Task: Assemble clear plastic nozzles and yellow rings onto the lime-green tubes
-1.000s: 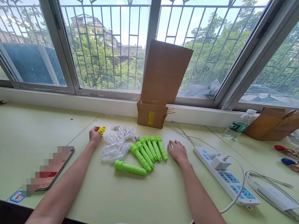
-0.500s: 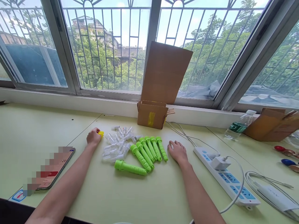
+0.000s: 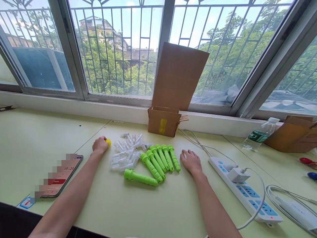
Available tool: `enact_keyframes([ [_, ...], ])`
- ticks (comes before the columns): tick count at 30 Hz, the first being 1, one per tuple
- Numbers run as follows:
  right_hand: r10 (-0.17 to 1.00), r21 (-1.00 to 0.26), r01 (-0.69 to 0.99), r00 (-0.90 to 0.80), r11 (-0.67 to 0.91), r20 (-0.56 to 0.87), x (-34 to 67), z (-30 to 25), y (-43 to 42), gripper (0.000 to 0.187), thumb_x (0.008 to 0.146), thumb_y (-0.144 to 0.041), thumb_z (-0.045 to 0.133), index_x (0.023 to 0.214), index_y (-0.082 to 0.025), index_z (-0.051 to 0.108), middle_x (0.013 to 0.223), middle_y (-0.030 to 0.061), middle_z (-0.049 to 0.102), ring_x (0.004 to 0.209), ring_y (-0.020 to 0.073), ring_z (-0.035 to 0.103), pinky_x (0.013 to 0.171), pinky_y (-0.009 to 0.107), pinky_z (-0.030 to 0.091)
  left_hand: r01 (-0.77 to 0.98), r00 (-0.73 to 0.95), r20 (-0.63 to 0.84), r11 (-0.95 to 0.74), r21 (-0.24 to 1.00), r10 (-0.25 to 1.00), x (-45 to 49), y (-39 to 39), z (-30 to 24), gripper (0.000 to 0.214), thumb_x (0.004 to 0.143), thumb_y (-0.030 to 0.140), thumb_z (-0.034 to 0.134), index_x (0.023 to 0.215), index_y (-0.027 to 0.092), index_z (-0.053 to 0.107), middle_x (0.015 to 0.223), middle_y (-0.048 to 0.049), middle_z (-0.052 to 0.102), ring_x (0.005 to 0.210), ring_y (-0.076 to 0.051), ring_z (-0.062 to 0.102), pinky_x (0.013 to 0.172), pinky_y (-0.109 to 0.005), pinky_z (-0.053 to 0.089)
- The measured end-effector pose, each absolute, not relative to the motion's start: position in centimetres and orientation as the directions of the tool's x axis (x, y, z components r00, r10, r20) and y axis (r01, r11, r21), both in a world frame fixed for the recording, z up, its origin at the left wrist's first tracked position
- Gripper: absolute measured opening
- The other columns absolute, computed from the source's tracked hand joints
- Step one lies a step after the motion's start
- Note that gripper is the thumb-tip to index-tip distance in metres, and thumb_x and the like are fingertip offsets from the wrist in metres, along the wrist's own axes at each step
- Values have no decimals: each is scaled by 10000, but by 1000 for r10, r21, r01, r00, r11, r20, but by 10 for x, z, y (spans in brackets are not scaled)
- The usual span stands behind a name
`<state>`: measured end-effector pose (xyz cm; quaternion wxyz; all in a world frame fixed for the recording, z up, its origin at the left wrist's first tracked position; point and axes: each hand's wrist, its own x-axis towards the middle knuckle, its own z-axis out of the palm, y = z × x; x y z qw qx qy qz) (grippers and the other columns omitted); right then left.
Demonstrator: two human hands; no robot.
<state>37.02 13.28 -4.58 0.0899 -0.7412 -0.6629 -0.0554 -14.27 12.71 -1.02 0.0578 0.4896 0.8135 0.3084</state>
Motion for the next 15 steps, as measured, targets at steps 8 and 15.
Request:
enact_keyframes([
  [8, 974, -66, 993, 111, -100, 198, 369, -44, 130, 474, 902, -398, 399, 1307, -217, 568, 1391, 126, 507, 1309, 288, 418, 1033, 416, 341, 652, -612, 186, 357, 669, 769, -149, 125, -16, 270, 637, 188, 633, 902, 238, 609, 924, -108, 706, 850, -320, 648, 655, -364, 454],
  [15, 973, -64, 992, 118, -107, 196, 368, -44, 130, 469, 902, -394, 403, 1306, -220, 566, 1384, 124, 514, 1314, 282, 416, 1035, 416, 343, 565, -662, 144, 363, 740, 736, -153, 128, -17, 252, 586, 164, 649, 822, 237, 599, 944, -108, 703, 885, -323, 645, 676, -372, 466],
])
